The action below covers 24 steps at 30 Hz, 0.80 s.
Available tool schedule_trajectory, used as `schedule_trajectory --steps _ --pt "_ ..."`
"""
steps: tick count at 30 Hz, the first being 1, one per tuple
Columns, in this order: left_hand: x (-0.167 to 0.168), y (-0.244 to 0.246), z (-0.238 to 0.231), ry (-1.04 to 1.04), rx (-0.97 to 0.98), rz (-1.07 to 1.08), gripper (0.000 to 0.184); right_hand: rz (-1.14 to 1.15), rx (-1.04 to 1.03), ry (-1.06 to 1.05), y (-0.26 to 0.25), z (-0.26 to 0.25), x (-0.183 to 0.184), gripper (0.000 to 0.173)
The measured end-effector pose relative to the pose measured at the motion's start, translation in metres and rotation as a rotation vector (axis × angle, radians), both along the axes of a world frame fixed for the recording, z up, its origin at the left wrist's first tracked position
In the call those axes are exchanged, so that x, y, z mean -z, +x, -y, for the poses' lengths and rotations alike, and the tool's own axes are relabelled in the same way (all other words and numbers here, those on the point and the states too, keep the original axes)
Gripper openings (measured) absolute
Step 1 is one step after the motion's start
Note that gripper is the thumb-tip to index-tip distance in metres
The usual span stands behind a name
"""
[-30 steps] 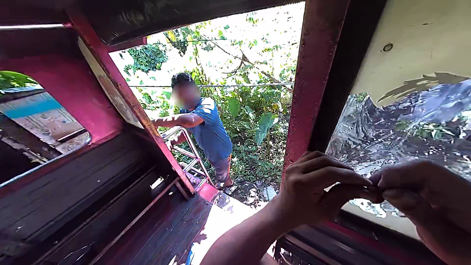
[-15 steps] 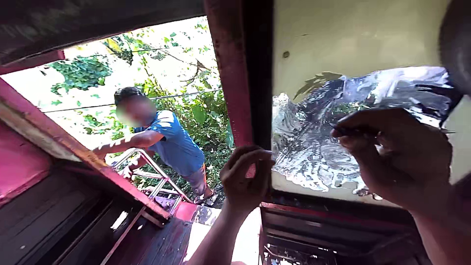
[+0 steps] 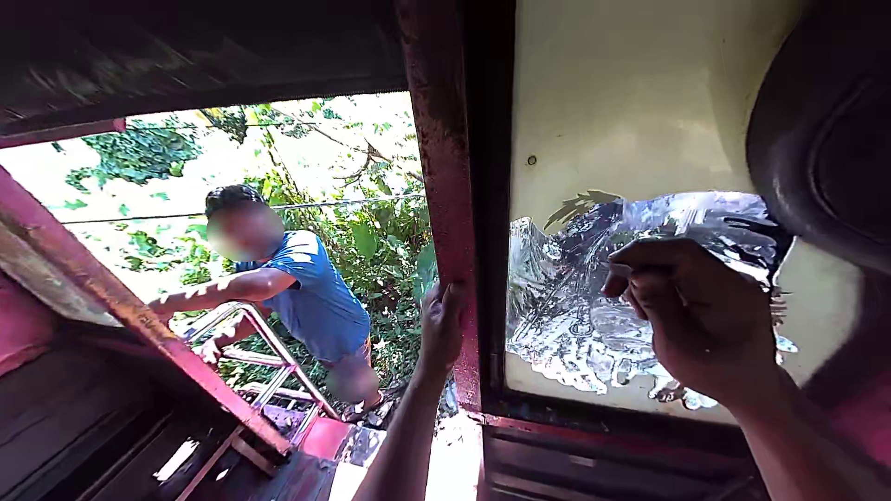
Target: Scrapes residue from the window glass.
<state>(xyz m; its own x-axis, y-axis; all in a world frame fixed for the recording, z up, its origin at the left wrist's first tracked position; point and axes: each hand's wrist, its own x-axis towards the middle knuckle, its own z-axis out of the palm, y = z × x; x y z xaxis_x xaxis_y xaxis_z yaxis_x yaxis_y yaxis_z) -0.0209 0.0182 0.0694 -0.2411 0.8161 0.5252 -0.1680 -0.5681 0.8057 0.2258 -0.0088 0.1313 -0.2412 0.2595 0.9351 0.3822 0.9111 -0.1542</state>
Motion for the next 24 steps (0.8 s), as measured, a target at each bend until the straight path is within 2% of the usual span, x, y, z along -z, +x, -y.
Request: schedule_trajectory --steps 7,11,16,24 --pt "0.002 -0.004 0.001 0.030 -0.002 -0.052 0.061 0.036 0.041 0.037 0.002 0.009 -0.006 0.026" --pt "0.000 -0.003 0.004 0.024 -0.003 -0.044 0.050 0.039 0.115 0.075 0.004 0.004 -0.005 0.031" --pt "-0.002 -0.003 0.007 0.009 -0.015 -0.087 0.062 0.065 0.150 0.061 0.009 0.006 -0.005 0.035" --pt "-0.001 -0.006 0.005 0.003 -0.032 -0.113 0.069 0.117 0.182 0.067 0.023 -0.002 0.004 0.048"
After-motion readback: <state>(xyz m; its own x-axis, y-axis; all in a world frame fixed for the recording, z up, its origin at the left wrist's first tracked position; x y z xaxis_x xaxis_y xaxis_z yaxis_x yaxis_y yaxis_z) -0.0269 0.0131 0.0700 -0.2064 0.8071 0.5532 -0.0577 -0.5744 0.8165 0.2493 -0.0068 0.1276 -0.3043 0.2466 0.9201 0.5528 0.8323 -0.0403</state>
